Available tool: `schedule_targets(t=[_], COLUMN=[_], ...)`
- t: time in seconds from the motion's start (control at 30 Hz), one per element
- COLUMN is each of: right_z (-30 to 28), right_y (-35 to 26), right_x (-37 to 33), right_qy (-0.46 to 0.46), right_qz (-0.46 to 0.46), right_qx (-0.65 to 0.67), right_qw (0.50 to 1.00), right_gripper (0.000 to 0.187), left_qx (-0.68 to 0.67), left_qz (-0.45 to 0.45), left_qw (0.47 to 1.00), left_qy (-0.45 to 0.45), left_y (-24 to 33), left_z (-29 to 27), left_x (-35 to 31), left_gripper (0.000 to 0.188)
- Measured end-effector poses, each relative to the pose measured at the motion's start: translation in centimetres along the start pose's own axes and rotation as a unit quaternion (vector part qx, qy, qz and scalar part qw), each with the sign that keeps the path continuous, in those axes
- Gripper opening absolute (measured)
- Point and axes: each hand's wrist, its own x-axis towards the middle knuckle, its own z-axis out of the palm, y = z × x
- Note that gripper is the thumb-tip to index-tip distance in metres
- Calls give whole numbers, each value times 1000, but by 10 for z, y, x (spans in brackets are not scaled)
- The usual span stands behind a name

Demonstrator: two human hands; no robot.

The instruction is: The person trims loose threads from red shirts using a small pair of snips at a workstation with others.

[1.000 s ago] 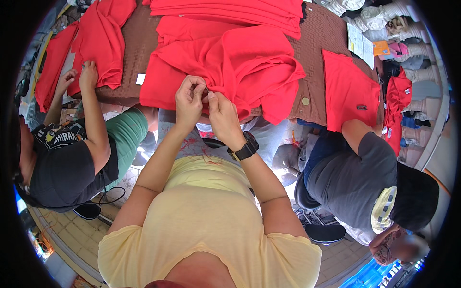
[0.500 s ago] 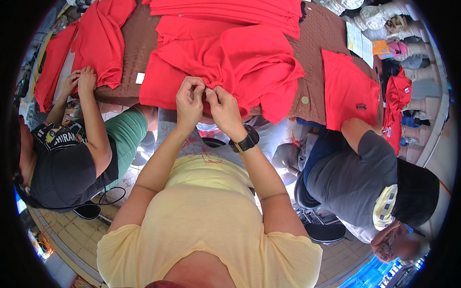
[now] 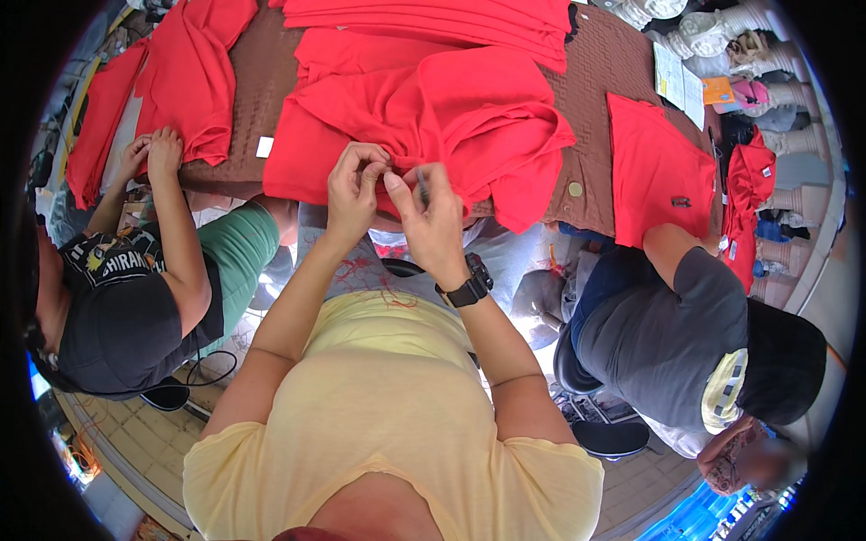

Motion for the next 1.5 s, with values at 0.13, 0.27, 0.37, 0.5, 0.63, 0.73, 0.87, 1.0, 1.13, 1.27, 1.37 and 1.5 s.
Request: schedule_targets(t=[0.13,0.27,0.37,0.5,0.63,0.73,0.87,1.0,1.13,1.27,1.37,1.5], right_z=[3,0,-1,0,-1,-1,-2,-1,-5,-5,-4,-6], right_y=[7,27,29,30,28,26,23,31,37,36,36,32], right_x=[22,37,38,37,37,36,36,38,43,44,45,44], right_qy=[93,20,10,2,2,-4,-13,-18,-22,-34,-35,-39], right_qz=[-234,-208,-195,-192,-173,-143,-124,-100,-72,-62,-61,-89], right_qx=[-111,-79,-63,-66,-54,-24,-28,1,45,58,71,43], right_qw=[961,975,979,979,983,989,992,995,996,996,995,994], right_gripper=[20,23,23,21,18,18,20,22,23,24,24,21], left_qx=[-10,-62,-28,9,77,85,111,83,-35,81,10,-32], left_qz=[2,-53,-22,-22,59,98,142,87,-8,55,-27,-47], left_qw=[1000,997,999,1000,995,990,981,992,999,995,999,997], left_qy=[7,-10,-13,11,28,57,78,41,14,14,-14,52], left_y=[-6,-2,1,-1,1,8,-1,-9,-12,15,2,11], left_z=[1,4,6,9,10,15,16,14,0,6,6,9], left_x=[-4,-4,-1,1,7,8,8,9,1,9,8,13], left_gripper=[5,14,18,10,5,6,7,5,3,5,14,8])
